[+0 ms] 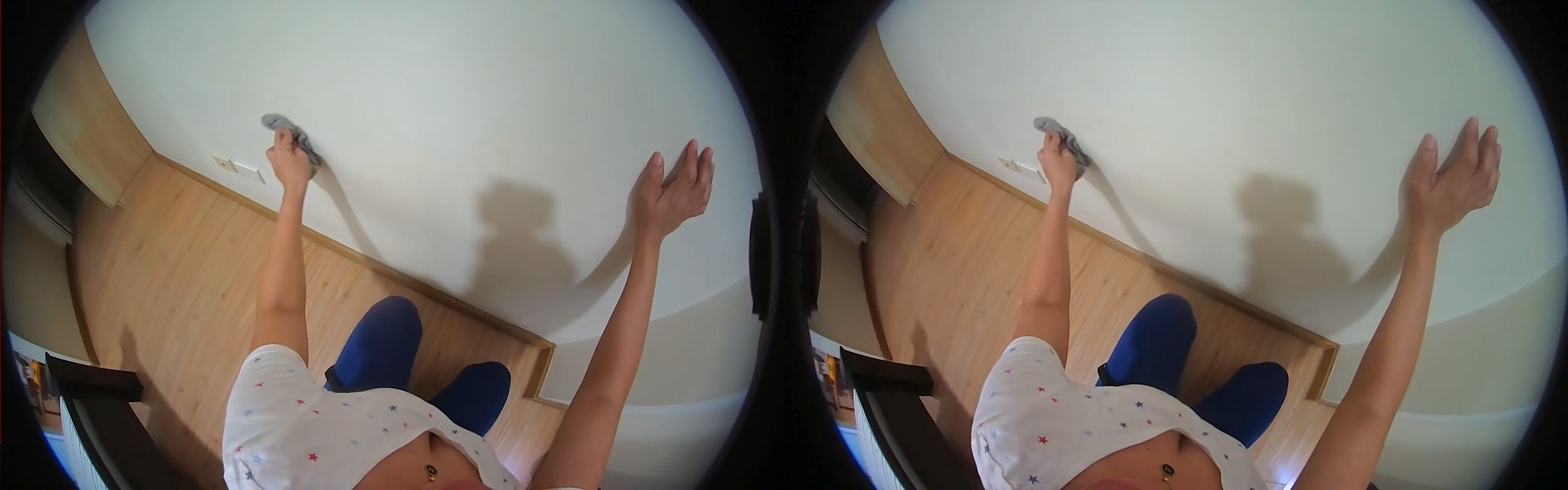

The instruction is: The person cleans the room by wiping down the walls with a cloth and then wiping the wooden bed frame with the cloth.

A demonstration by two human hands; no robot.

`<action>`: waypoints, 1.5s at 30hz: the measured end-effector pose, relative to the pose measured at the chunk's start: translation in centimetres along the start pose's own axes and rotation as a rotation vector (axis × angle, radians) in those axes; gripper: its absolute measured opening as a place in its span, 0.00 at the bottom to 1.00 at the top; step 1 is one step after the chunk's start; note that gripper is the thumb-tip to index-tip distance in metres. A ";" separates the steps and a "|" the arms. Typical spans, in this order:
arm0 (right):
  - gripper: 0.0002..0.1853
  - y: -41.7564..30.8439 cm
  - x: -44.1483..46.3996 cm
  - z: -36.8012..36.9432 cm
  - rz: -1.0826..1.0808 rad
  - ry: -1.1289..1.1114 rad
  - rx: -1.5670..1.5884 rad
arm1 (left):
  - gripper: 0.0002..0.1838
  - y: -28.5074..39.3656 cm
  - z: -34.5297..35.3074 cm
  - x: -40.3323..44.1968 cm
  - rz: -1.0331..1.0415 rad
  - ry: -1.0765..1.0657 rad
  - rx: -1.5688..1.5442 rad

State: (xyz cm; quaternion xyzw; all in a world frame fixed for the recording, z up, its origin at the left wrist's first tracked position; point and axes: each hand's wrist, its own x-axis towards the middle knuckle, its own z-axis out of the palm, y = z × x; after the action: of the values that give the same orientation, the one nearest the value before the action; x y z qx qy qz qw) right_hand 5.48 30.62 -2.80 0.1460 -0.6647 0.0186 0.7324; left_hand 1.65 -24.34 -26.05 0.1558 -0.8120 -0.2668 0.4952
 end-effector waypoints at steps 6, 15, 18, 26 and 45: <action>0.28 0.4 0.0 -0.1 0.002 -0.017 -0.001 | 0.26 15.5 -2.5 -3.4 0.301 0.027 -0.090; 0.29 0.7 -0.3 0.5 0.001 0.008 0.016 | 0.25 3.7 3.2 -7.5 -0.325 0.046 -0.182; 0.29 0.9 -0.3 0.2 0.002 0.009 0.009 | 0.27 6.3 4.3 -9.6 -0.210 0.048 -0.229; 0.29 0.4 0.0 -0.1 -0.007 -0.005 -0.018 | 0.27 24.1 5.6 -21.6 0.312 -0.277 -0.137; 0.28 0.1 -0.5 -0.3 -0.001 -0.021 0.000 | 0.41 13.2 8.4 -18.6 -0.184 -0.049 -0.139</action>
State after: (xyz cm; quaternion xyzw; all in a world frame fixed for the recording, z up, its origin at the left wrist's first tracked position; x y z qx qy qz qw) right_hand 5.67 30.89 -3.24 0.1466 -0.6722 0.0164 0.7255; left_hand 2.93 -1.71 -34.77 0.1883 -0.7856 -0.3707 0.4581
